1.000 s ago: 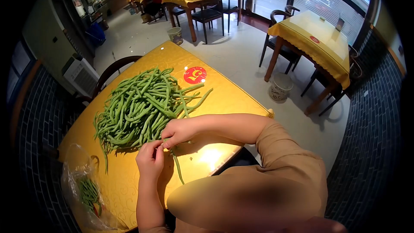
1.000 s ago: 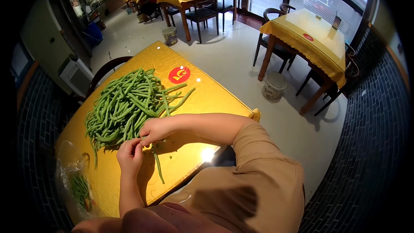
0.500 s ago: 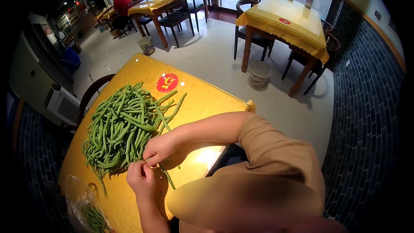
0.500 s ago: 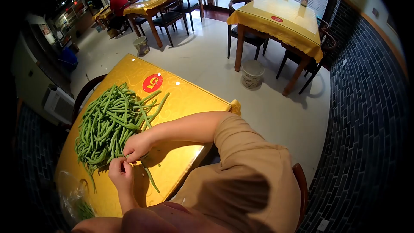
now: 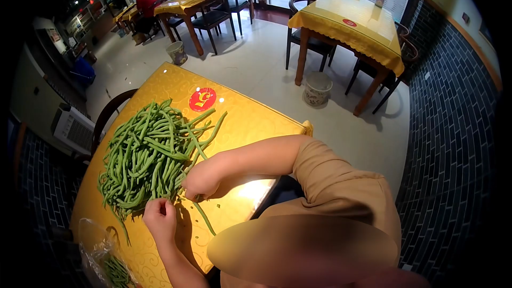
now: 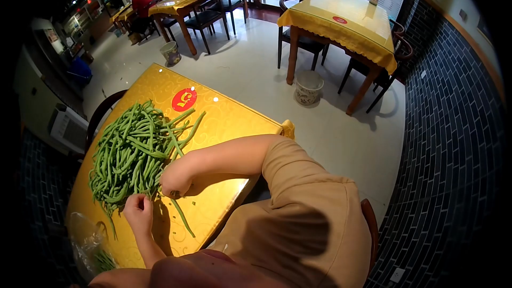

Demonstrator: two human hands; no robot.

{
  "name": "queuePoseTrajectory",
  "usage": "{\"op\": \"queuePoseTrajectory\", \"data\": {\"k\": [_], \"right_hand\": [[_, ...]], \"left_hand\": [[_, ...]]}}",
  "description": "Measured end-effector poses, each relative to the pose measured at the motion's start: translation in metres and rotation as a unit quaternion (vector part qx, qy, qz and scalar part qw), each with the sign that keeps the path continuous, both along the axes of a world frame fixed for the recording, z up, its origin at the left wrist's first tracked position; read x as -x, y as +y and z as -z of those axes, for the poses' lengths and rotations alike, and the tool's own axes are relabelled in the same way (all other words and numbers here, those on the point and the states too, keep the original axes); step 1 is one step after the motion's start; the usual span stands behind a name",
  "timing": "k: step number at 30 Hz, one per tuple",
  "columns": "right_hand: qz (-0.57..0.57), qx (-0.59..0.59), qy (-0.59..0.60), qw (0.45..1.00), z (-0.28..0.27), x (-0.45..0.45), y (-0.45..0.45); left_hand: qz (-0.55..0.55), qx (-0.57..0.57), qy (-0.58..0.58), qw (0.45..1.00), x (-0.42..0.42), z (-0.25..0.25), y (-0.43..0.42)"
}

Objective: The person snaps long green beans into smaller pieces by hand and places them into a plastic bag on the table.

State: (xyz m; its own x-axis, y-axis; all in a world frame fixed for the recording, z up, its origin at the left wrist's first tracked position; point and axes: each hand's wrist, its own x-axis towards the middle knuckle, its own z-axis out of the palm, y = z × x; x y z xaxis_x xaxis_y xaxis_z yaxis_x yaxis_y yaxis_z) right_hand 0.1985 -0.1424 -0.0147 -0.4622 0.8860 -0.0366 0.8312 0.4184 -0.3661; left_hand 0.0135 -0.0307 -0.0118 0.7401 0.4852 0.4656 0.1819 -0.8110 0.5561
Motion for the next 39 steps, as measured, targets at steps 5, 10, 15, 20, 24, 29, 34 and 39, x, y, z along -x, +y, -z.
{"op": "queuePoseTrajectory", "data": {"k": [5, 10, 15, 20, 24, 29, 34, 39], "right_hand": [[-0.033, 0.000, -0.012, 0.999, -0.005, 0.000, -0.001], [-0.050, -0.011, 0.017, 0.999, -0.005, -0.007, -0.003], [0.041, -0.048, 0.119, 0.991, -0.001, -0.010, 0.005], [0.012, -0.089, 0.064, 0.994, 0.003, -0.003, 0.007], [0.028, -0.124, 0.014, 0.992, 0.009, 0.001, 0.010], [0.046, -0.135, 0.036, 0.989, 0.005, -0.001, 0.010], [0.096, -0.215, 0.209, 0.949, -0.004, -0.004, 0.017], [0.172, -0.110, 0.339, 0.918, -0.013, 0.006, 0.011]], "left_hand": [[-0.030, 0.006, 0.072, 0.997, -0.001, 0.000, -0.002], [-0.033, -0.033, 0.091, 0.995, -0.001, 0.007, 0.009], [-0.041, -0.028, 0.081, 0.995, 0.000, 0.008, 0.014], [-0.064, -0.028, 0.081, 0.994, 0.002, 0.007, 0.016], [-0.057, -0.015, 0.075, 0.995, 0.003, 0.011, 0.019], [-0.052, 0.059, 0.060, 0.995, 0.003, 0.009, 0.020], [0.015, 0.223, 0.024, 0.974, 0.006, -0.007, 0.014], [0.162, 0.071, -0.130, 0.976, -0.003, -0.008, 0.001]]}}
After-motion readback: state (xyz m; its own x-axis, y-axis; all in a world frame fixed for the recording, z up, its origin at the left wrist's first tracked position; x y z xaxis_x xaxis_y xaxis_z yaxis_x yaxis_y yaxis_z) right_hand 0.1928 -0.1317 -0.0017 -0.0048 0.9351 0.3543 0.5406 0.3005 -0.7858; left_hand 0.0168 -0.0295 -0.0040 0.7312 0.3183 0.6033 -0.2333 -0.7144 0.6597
